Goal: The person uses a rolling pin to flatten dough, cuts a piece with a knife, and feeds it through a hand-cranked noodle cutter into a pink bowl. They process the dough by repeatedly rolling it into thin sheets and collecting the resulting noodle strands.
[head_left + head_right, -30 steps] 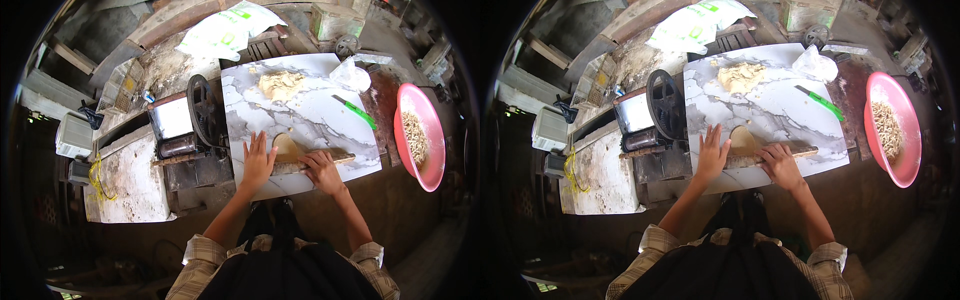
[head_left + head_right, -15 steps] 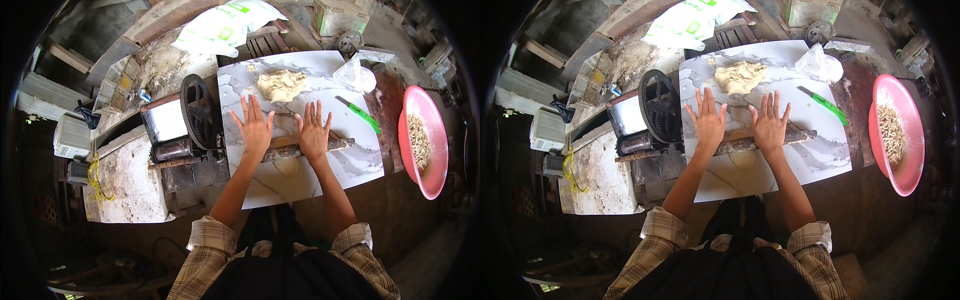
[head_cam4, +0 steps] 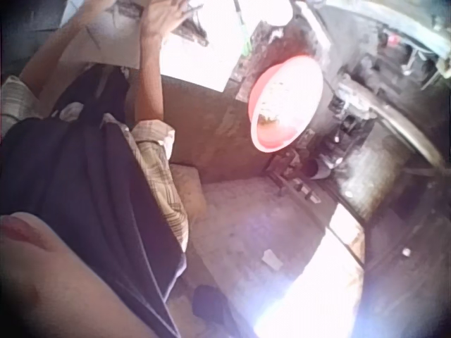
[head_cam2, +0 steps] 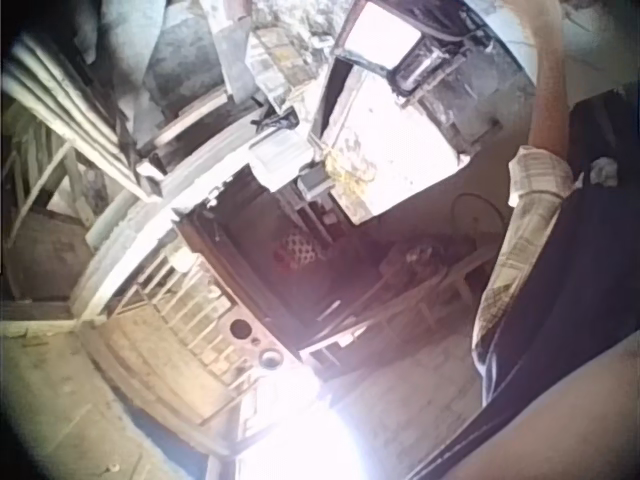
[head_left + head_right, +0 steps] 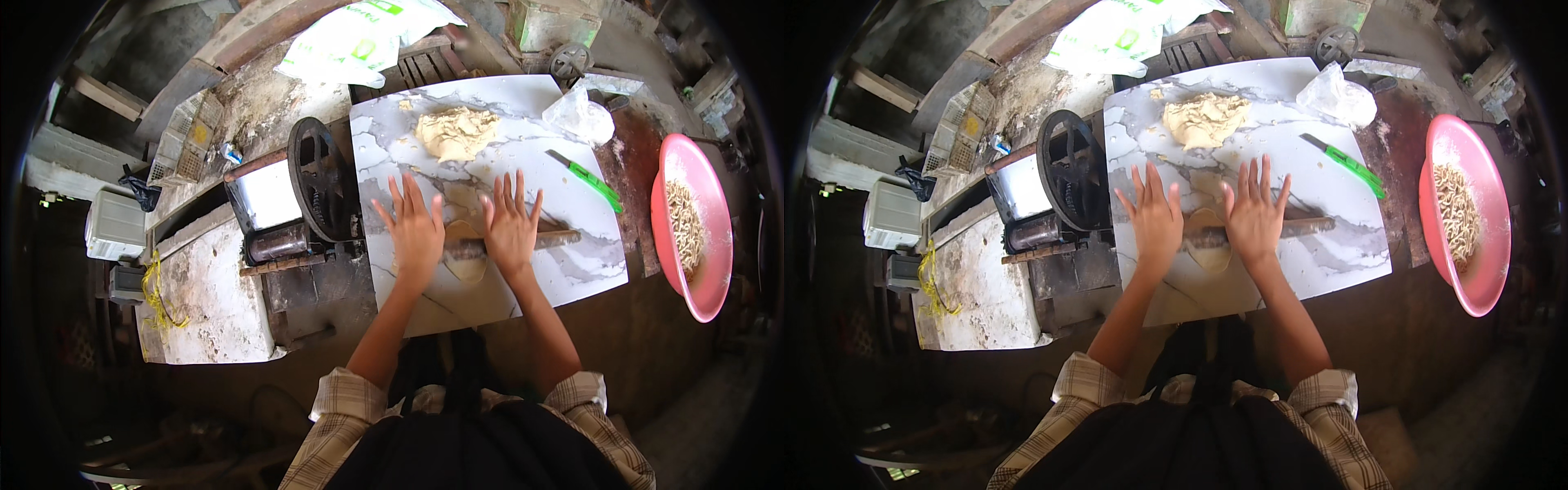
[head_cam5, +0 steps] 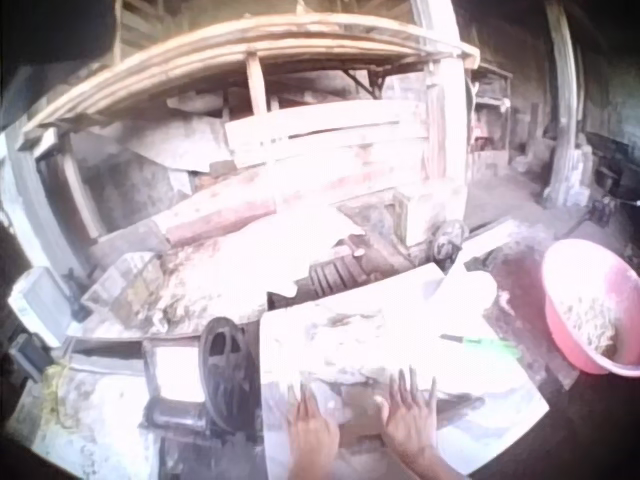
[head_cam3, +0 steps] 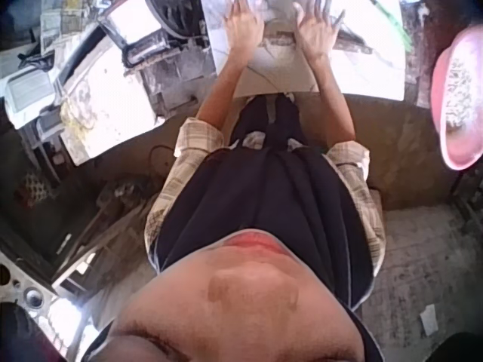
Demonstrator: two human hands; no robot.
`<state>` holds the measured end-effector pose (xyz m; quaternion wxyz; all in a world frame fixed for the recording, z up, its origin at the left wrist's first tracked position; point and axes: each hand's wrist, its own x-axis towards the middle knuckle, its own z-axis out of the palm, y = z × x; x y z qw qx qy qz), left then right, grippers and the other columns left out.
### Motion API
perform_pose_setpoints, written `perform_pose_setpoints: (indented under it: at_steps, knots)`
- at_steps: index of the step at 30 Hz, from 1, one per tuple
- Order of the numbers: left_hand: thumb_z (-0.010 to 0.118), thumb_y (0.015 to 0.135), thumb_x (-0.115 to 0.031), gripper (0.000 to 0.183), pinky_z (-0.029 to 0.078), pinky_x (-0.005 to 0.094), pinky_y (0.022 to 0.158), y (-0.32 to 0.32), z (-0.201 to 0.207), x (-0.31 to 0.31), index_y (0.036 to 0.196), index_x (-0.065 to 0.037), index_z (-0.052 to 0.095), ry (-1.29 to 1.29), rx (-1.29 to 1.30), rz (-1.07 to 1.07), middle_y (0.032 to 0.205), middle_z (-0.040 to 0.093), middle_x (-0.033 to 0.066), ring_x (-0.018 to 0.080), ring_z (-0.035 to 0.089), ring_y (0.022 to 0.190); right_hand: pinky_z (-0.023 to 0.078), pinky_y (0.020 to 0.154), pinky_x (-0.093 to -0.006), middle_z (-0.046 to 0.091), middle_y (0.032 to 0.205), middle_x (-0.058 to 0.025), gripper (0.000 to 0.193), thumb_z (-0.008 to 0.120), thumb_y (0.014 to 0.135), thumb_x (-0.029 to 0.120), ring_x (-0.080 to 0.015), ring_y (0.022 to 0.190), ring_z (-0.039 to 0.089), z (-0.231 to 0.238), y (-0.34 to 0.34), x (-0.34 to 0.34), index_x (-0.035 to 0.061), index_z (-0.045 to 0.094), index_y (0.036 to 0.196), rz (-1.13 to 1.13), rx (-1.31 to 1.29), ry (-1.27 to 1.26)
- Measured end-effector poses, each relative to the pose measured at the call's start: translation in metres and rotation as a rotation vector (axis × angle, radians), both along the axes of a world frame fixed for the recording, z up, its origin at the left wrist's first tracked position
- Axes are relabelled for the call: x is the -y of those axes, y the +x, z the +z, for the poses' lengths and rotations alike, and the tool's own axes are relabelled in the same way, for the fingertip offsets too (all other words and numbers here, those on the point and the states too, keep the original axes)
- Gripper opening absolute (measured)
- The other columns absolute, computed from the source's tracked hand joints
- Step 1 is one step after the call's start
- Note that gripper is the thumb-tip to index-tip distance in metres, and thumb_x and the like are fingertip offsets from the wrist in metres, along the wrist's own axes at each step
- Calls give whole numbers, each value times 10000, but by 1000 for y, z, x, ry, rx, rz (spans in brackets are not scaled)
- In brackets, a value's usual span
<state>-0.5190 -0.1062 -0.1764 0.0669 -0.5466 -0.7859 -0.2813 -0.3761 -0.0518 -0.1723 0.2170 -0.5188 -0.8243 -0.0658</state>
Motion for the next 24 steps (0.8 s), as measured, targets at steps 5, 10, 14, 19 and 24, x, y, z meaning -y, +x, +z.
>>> perform_pose_setpoints:
  at_steps: [5,10,14,19,24]
  knots:
    - [419,947,-303,561,92,555,1099,12,-10,22,1323,108,348,-78,43,-44,1366,414,219,327,257,1358,107,1110,-532,499,1314,-142,474,393,952,338,-253,1365,266,-7,14,20,-17,517,1240,35,-2,-15]
    - [433,944,-312,571,113,544,1100,38,-17,82,1313,118,356,-115,-13,-130,1347,433,229,320,257,1361,124,1102,-554,510,1297,-149,421,427,927,272,-272,1365,266,-4,42,75,-22,540,1207,129,25,-52]
    - [428,945,-289,564,103,549,1099,22,-7,38,1322,121,338,-91,39,-99,1347,423,243,321,259,1358,129,1106,-540,525,1278,-146,432,399,941,290,-264,1356,284,-8,23,32,-24,543,1201,126,-53,-85]
    - [406,954,-279,557,71,562,1095,-4,-1,-11,1327,126,323,13,-54,58,1376,385,241,321,209,1376,125,1113,-522,504,1304,-135,441,392,944,297,-246,1356,282,-6,-8,-10,-18,533,1218,73,-24,41]
    - [429,938,-266,578,85,556,1097,28,-13,56,1346,120,293,-100,0,-33,1408,347,229,347,201,1375,128,1117,-514,464,1346,-139,459,407,934,297,-254,1363,268,-14,23,44,-15,497,1259,146,-2,-51]
